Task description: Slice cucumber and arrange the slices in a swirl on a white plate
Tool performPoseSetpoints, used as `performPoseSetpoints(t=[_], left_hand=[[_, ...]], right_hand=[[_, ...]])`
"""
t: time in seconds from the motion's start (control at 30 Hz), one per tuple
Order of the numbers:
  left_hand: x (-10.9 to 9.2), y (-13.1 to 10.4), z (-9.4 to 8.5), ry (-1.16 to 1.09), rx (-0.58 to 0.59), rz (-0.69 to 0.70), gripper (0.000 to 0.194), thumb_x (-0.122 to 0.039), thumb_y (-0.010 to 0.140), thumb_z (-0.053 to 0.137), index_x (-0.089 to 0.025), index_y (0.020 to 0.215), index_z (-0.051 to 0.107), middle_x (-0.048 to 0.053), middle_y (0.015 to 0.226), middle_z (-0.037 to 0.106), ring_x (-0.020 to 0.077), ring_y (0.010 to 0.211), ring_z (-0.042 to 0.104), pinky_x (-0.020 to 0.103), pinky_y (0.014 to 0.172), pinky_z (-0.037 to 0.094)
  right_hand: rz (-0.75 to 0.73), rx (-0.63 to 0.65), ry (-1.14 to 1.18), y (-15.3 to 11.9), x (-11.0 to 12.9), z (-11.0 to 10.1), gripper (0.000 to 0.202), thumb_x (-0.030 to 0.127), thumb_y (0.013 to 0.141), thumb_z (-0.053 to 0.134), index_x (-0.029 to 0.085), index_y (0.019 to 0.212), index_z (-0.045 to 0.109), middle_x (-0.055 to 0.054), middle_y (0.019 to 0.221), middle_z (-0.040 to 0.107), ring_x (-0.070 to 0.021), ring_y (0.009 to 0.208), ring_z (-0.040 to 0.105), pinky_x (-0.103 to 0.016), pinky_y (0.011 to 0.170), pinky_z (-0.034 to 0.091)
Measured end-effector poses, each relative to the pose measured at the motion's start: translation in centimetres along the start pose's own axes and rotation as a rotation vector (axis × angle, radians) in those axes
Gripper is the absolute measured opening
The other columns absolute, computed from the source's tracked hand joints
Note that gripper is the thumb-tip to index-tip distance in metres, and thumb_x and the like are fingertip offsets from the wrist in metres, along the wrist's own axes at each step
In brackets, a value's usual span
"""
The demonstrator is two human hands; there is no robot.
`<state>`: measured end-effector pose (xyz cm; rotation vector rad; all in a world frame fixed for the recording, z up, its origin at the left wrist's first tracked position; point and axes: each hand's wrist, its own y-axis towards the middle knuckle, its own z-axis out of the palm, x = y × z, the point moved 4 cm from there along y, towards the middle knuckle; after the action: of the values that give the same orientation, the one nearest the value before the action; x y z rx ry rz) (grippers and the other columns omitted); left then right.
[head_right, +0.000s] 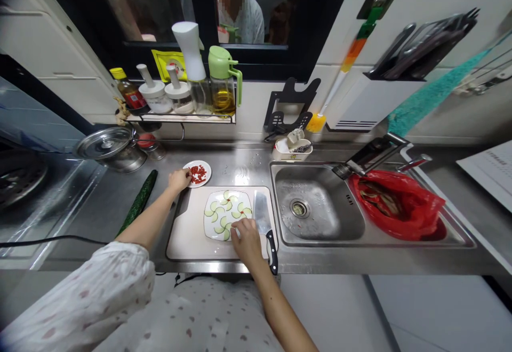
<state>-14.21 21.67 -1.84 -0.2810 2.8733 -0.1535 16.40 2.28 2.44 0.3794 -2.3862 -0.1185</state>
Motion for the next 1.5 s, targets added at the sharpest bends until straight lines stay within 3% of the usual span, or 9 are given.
performPoseSetpoints(t=[0.13, 0.37, 0.47, 0.67, 0.9, 1.23, 1.5], left_hand=[[0.7, -0.1, 0.1, -0.176, -0.034, -0.083, 0.015, -0.028, 0.077, 0.056, -0.021, 0.084, 0.067, 0.008, 0.096, 0.070, 0.0232, 0.092, 0.062, 0.032, 0.083, 0.042], [0.8, -0.6, 1.0, -0.923, -0.071, -0.195, 0.020, -0.031, 0.070, 0.066, -0.015, 0.080, 0.064, 0.001, 0.068, 0.065, 0.0106, 0.060, 0.055, 0.021, 0.059, 0.042], [0.4, -1.2, 0.9, -1.149, -0.001, -0.224, 0.024, -0.031, 0.067, 0.071, -0.014, 0.082, 0.063, 0.001, 0.067, 0.064, 0.0069, 0.052, 0.050, 0.018, 0.053, 0.040], [-1.0, -3.1, 0.2, -1.538, 0.266, -0.239, 0.026, -0.023, 0.068, 0.075, -0.015, 0.089, 0.062, 0.004, 0.080, 0.067, 0.0046, 0.053, 0.051, 0.014, 0.041, 0.030], [-4.4, -6.5, -0.1, -1.723, 0.531, -0.207, 0.022, -0.021, 0.072, 0.074, -0.016, 0.090, 0.062, 0.005, 0.085, 0.067, 0.0054, 0.057, 0.054, 0.014, 0.044, 0.035], [-8.7, -11.7, -0.1, -1.775, 0.869, -0.190, 0.018, -0.015, 0.071, 0.074, -0.016, 0.086, 0.063, 0.003, 0.081, 0.063, 0.0046, 0.058, 0.051, 0.014, 0.045, 0.034], [-9.8, -13.4, 0.3, -1.675, 0.982, -0.182, 0.020, -0.016, 0.070, 0.075, -0.015, 0.087, 0.065, 0.005, 0.080, 0.064, 0.0052, 0.058, 0.051, 0.015, 0.047, 0.035]], right_hand=[[-0.005, -0.002, 0.013, 0.1, 0.1, 0.0, 0.016, 0.025, 0.091, 0.049, 0.022, 0.086, 0.064, -0.006, 0.087, 0.060, -0.0227, 0.091, 0.050, -0.036, 0.080, 0.043], [-0.017, -0.018, 0.018, 0.3, 0.2, -0.1, 0.015, 0.024, 0.091, 0.050, 0.022, 0.084, 0.063, -0.005, 0.087, 0.061, -0.0224, 0.089, 0.050, -0.036, 0.080, 0.042], [-0.023, -0.023, 0.023, 0.2, 0.2, 0.1, 0.016, 0.023, 0.091, 0.049, 0.022, 0.083, 0.063, -0.005, 0.086, 0.061, -0.0223, 0.088, 0.050, -0.036, 0.080, 0.042], [-0.030, -0.020, 0.028, 0.2, 0.2, 0.6, 0.016, 0.023, 0.090, 0.050, 0.022, 0.082, 0.064, -0.006, 0.086, 0.062, -0.0224, 0.088, 0.051, -0.036, 0.082, 0.042], [-0.037, -0.032, 0.040, 1.4, 0.5, -0.2, 0.016, 0.024, 0.090, 0.050, 0.021, 0.084, 0.064, -0.006, 0.085, 0.061, -0.0228, 0.091, 0.050, -0.035, 0.082, 0.043], [-0.107, -0.080, 0.044, 6.2, 2.6, -3.0, 0.017, 0.024, 0.090, 0.050, 0.021, 0.084, 0.065, -0.006, 0.087, 0.061, -0.0210, 0.091, 0.050, -0.032, 0.083, 0.041], [-0.185, -0.027, 0.013, 8.3, 3.8, -3.8, 0.017, 0.027, 0.091, 0.050, 0.023, 0.090, 0.067, -0.006, 0.091, 0.060, -0.0219, 0.096, 0.049, -0.034, 0.086, 0.041]])
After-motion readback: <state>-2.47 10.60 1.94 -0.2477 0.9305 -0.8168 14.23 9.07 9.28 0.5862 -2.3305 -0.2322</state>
